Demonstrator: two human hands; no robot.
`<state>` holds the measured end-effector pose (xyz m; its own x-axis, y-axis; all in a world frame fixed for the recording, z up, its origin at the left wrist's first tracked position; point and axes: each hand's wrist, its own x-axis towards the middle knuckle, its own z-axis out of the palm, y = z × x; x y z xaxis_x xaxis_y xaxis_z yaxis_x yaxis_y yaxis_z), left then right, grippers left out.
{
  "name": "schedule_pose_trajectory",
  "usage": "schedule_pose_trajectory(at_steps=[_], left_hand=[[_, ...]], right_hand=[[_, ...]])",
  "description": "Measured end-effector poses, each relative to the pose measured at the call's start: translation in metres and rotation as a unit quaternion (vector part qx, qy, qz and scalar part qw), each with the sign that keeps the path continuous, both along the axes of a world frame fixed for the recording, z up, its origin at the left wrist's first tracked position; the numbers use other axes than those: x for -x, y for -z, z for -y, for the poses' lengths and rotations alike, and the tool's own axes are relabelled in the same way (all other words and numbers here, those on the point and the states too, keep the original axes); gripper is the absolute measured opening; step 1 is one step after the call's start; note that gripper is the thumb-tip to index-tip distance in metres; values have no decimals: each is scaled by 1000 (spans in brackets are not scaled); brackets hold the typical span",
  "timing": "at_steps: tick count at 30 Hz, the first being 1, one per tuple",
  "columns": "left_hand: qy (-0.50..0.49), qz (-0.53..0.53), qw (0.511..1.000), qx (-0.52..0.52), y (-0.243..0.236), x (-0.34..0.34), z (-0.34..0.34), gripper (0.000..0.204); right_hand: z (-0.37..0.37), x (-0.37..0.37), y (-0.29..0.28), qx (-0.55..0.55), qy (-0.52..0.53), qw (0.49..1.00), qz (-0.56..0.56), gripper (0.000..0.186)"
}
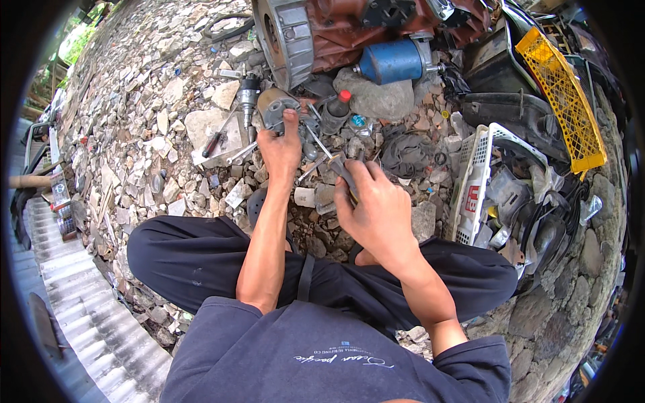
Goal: The person sits cross-legged on a rocky ground and uses a screwdriver to disassemble a metallic mechanical component. They remove screws, separate the housing, and inspect the internal parts while surrounded by various tools and debris.
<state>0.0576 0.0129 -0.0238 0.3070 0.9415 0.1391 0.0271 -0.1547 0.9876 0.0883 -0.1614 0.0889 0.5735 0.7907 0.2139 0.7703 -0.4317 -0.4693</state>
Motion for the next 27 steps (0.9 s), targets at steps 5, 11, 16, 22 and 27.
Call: schedule_pose_trajectory(at_steps=[5, 11, 16, 22, 27], left_hand=[[-4, 46, 996, -73, 8, 4, -1, 64], [-20, 12, 994, -109, 36, 14, -17, 78], [-27, -18, 992, -122, 49, 25, -29, 80], [-89, -93, 951, -282, 38, 18, -25, 75], [-73, -101, 952, -280, 36, 19, -21, 75]], right_hand=[[-1, 11, 10, -21, 1, 998, -55, 17], [-4, 8, 24, -144, -17, 977, -155, 20], [-6, -22, 18, -108, 76, 615, -777, 27], [-3, -8, 43, -148, -6, 952, -267, 22], [-6, 12, 20, -39, 20, 999, 4, 24]])
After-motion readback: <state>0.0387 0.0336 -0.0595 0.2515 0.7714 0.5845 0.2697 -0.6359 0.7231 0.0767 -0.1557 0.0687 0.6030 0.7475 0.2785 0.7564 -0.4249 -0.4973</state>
